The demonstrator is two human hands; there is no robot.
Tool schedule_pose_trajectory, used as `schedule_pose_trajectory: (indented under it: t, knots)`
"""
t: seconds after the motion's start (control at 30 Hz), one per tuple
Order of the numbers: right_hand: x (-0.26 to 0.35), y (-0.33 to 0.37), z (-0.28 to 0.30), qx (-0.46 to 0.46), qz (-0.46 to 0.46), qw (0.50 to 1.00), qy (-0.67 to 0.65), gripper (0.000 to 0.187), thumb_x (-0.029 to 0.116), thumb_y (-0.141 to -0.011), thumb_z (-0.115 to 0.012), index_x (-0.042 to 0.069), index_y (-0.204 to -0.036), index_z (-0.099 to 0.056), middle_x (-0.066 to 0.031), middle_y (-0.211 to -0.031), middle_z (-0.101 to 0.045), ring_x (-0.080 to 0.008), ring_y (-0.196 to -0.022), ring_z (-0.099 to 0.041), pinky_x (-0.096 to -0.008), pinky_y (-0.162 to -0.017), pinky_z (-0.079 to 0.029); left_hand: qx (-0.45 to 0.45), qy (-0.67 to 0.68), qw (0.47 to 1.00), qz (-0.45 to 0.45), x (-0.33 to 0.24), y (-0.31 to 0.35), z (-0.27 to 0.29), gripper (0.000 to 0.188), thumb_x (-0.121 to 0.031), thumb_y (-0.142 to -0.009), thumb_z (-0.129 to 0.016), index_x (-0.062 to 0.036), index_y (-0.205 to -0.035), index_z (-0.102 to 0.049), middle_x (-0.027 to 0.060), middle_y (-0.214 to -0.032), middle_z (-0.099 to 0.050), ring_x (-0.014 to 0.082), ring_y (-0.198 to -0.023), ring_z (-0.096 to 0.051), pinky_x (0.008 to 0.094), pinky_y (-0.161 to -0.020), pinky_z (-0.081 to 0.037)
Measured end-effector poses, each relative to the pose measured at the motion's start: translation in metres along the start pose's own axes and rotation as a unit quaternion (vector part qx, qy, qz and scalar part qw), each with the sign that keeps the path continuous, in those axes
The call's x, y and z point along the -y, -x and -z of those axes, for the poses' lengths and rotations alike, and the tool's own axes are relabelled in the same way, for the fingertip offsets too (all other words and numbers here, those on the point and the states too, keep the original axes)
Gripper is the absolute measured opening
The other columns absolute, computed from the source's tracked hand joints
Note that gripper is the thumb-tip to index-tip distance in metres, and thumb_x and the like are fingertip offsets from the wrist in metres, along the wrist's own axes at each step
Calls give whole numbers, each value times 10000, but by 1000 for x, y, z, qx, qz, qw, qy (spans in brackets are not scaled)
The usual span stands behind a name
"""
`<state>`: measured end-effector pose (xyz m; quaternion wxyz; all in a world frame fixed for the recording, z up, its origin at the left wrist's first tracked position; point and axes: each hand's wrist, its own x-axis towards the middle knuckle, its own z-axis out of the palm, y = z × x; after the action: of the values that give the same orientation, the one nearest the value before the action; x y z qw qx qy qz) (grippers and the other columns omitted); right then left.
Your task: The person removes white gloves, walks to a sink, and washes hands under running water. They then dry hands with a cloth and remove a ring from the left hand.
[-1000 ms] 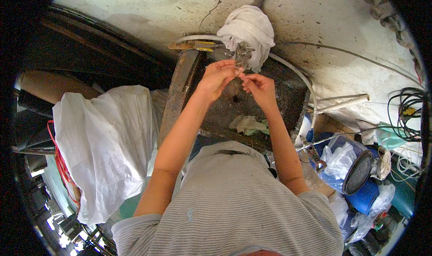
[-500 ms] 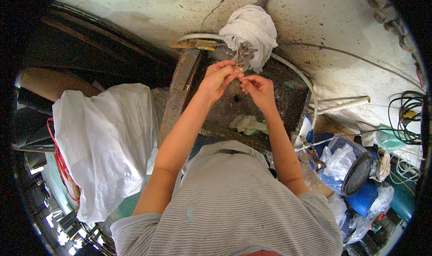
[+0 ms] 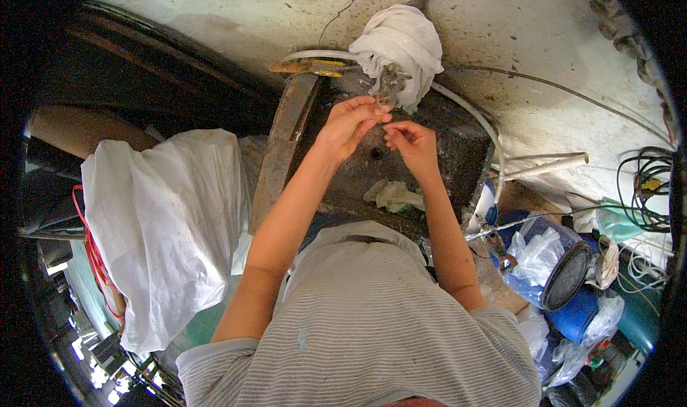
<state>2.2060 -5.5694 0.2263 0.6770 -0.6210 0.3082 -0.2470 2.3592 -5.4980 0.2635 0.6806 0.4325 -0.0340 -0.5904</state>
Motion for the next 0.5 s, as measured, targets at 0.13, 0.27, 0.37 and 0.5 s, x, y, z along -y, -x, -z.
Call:
schedule_pose_trajectory:
  t: [0.13,0.27,0.37,0.5]
  knots:
    - [0,0,-2,-3,5,1000,8,110,66,-828,-607,6,-902,-662,-24,-697,-636,-87,-615,-583,-226,-572,-472,-7,9,1000,-13,-1,0,2,179,37,-758,-605,10,-911,-517,173,-895,-641,238,-762,-646,274,-718,-540]
    - [-1,1,-3,1,5,1000,-2,115,76,-829,-612,7,-906,-662,-23,-695,-635,-84,-616,-582,-225,-571,-472,-20,9,1000,-15,-2,0,1,165,47,-756,-600,6,-890,-513,166,-868,-641,235,-757,-644,280,-724,-539]
    - [2,2,-3,4,-7,1000,-3,120,87,-836,-611,8,-911,-663,-33,-709,-644,-84,-612,-584,-223,-569,-472,-25,16,999,-17,-3,3,-1,175,43,-758,-615,-1,-894,-514,165,-869,-642,241,-784,-649,279,-730,-539]
    - [14,0,-6,-3,10,1000,-2,138,99,-850,-603,2,-931,-658,-53,-749,-660,-96,-642,-610,-229,-594,-495,-9,21,999,-35,-1,3,5,212,27,-759,-653,-13,-915,-514,153,-908,-640,239,-844,-648,276,-753,-538]
